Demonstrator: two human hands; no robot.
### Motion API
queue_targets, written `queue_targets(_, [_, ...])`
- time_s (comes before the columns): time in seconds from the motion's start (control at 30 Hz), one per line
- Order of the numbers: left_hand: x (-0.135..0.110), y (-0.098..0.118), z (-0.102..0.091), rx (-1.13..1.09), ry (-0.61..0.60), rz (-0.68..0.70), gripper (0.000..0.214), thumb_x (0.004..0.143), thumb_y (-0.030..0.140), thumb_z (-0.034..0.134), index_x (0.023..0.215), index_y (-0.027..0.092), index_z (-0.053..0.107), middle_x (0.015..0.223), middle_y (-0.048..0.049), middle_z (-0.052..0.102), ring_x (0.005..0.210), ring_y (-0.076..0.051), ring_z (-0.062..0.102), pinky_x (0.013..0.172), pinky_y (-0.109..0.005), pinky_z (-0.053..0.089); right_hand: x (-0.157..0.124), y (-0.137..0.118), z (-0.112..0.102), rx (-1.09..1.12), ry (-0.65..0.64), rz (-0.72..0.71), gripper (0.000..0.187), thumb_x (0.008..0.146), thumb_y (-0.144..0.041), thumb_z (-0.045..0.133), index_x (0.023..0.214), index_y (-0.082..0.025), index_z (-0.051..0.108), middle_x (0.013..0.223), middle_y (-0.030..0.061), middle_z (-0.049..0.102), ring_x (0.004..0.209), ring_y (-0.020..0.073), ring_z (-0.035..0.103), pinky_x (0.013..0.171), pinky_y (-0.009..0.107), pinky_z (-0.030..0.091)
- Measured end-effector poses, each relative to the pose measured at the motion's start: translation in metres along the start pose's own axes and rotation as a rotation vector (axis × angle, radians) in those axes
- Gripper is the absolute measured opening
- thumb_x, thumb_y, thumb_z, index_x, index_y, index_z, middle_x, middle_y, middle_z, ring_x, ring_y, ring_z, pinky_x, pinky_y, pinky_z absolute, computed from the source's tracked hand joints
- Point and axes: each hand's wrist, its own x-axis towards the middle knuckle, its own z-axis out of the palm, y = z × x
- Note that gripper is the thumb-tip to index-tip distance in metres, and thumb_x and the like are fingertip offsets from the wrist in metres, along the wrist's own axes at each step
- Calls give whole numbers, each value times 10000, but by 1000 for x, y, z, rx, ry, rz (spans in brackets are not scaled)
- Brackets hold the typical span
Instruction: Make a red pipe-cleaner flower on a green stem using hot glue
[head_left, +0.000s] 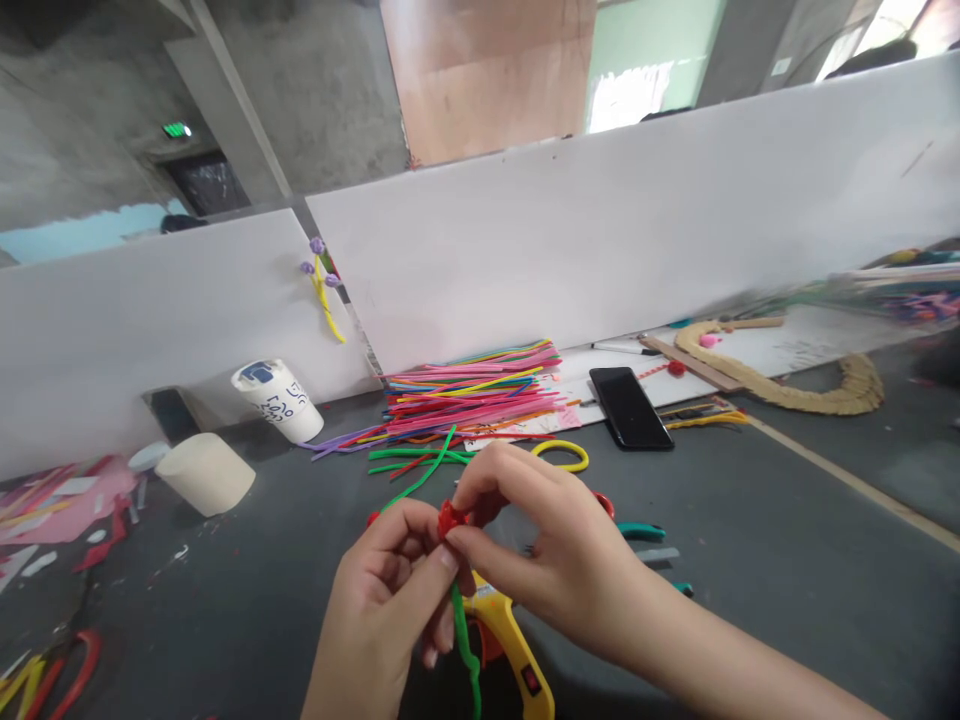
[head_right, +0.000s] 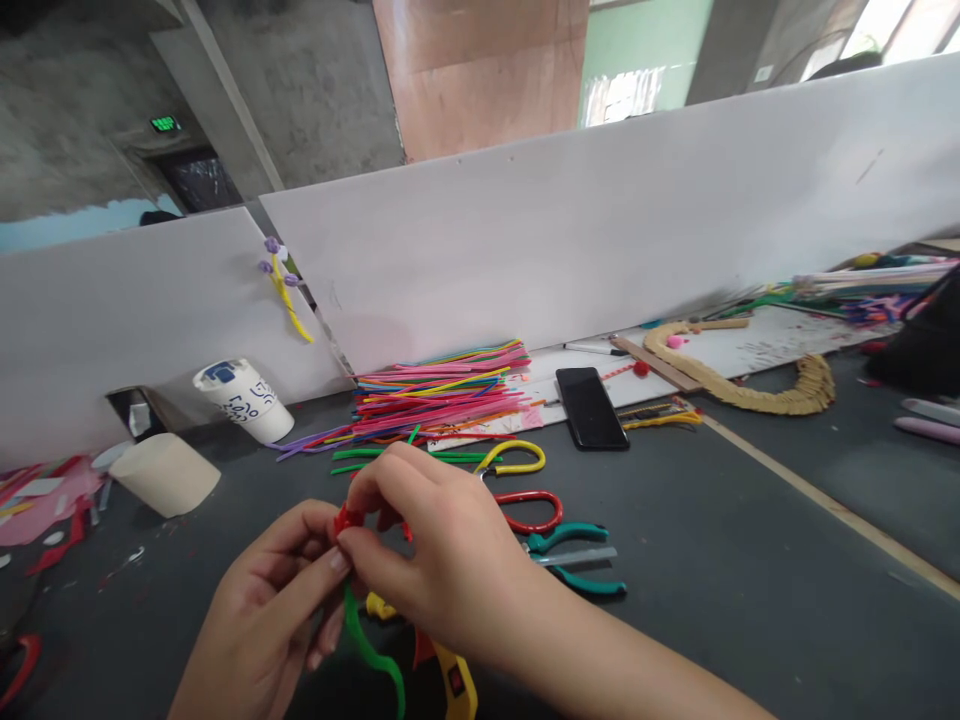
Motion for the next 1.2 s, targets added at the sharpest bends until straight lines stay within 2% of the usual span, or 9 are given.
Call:
queue_targets(0.2, [3,2,-5,-131,-101,-120,217,733,346,752,730,160,641,519,51,578,314,-6,398,317,-100,271,1,3,1,16,19,-81,123,883,-179,602,807,-200,508,758,-25,536,675,105,512,604,222,418])
queue_targets(0.37, [7,6,-9,-258,-170,-198,124,810,245,674,747,141,650,575,47,588,341,9,361,328,-92,263,7,1,-10,245,31,96,216,892,-240,564,684,-193,524,598,-40,511,551,97,464,500,207,370])
queue_targets(0.5, [9,7,-13,-255,-202,-173,133,864,200,603,752,141,642,598,43,597,346,9,335,331,-96,254,9,1,-17,155,44,178,181,895,-254,441,774,-194,562,689,-11,572,593,112,522,529,222,401])
queue_targets(0.7, [7,9,-24,-246,-189,-119,133,840,196,644,719,143,643,626,39,606,370,4,365,362,-110,292,-4,13,-5,-25,46,269,273,876,-261,315,605,-243,283,483,-69,357,459,105,349,481,238,305])
queue_targets(0.83, [-2,9,-33,-242,-178,-120,117,808,206,691,724,127,673,648,23,610,391,1,391,361,-112,292,-22,26,4,-133,-81,368,339,895,-278,332,569,-239,249,451,-68,335,426,99,355,453,228,275])
queue_targets(0.93, [-12,5,-39,-262,-153,-113,101,782,212,721,744,125,688,697,12,615,432,-6,422,371,-108,308,-35,32,3,-235,-244,402,164,816,-192,473,654,-202,492,657,-11,595,584,124,541,539,213,361])
queue_targets(1.03, [-22,0,-44,-304,-141,-114,126,755,217,751,709,133,669,676,27,583,452,-9,413,380,-106,308,-48,36,5,-392,-386,473,25,719,-178,599,736,-185,615,737,41,666,645,177,603,563,240,359])
queue_targets(1.13, [-29,-6,-49,-345,-156,-134,176,730,227,774,667,138,636,639,40,556,436,-7,370,372,-109,282,-60,38,15,-550,-475,563,336,761,-407,638,518,-184,577,535,65,601,546,221,595,509,266,292])
queue_targets(1.2, [-31,-12,-53,-362,-161,-150,174,721,241,784,692,144,643,619,43,555,425,-7,352,374,-111,272,-67,39,26,-611,-495,589,425,790,-500,604,508,-182,592,537,83,612,553,236,609,505,270,269])
